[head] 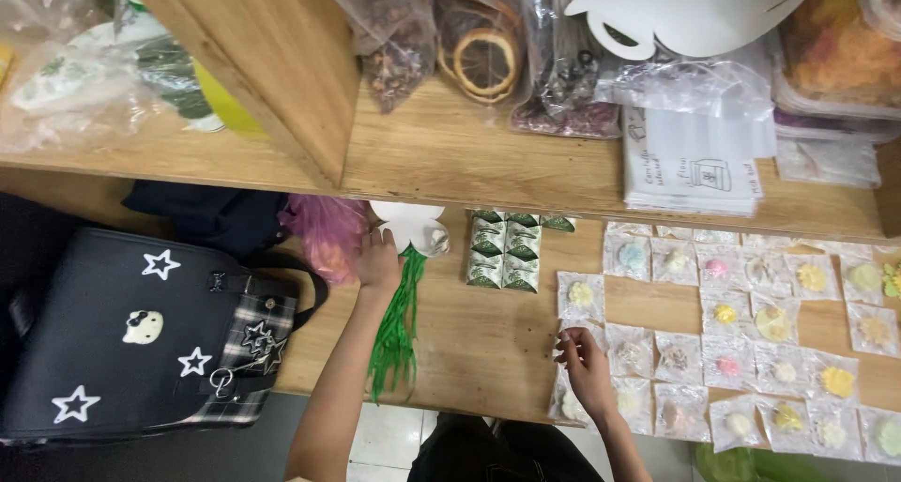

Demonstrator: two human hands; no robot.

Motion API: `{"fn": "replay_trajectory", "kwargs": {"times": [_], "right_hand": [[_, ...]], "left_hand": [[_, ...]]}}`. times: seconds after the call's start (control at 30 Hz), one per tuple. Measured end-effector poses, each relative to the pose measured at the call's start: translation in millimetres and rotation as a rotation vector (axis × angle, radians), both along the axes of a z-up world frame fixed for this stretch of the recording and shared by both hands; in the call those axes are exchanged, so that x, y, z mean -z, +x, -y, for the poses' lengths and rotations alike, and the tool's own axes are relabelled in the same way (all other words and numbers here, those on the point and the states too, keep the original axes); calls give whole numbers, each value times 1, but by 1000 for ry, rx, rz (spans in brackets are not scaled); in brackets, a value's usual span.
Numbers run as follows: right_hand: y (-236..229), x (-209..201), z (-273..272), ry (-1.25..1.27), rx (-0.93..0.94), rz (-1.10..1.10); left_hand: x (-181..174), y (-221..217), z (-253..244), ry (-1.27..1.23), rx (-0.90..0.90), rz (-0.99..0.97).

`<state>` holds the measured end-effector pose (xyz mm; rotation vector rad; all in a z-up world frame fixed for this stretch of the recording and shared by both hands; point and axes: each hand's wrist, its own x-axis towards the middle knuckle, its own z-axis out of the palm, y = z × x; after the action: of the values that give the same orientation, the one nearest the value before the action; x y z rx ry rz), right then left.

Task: The person picks up individual floral-shaped soap decorations from a workbench, places each into a small plastic bag, and then folds a white paper box around a packaged soap.

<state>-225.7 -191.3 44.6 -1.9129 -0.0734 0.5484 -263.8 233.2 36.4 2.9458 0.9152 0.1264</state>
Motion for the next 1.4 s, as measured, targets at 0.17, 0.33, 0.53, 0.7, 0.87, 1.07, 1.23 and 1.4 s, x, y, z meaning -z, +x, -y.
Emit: {"fn": "replay_trajectory", "kwargs": {"times": [0.17, 0.33, 0.53, 0.7, 0.87, 1.07, 1.23, 1.4], "right_hand": [[-19, -29, -35, -11, -187, 47], [-38, -43, -50, -50, -260, 23], [-49, -46, -54, -83, -250, 43], [-51, -44, -59, -111, -230, 33], [-56, -46, -67, -67, -199, 29], [-59, -55, -85, 156, -88, -191], [-62, -95, -111, 429, 126, -480], [-69, 18, -76, 377, -16, -152]], "left_hand": [[52, 5, -41, -61, -76, -80], [27, 7, -46, -112, -68, -136], [3, 6, -47, -233, -68, -73], [-19, 7, -47, -304, -91, -45], [-63, -15, -25, -353, 52, 358], [-124, -86, 38, -491, 178, 644], [-104, -139, 99, -656, 250, 642], [-51, -174, 141, -917, 369, 626]]}}
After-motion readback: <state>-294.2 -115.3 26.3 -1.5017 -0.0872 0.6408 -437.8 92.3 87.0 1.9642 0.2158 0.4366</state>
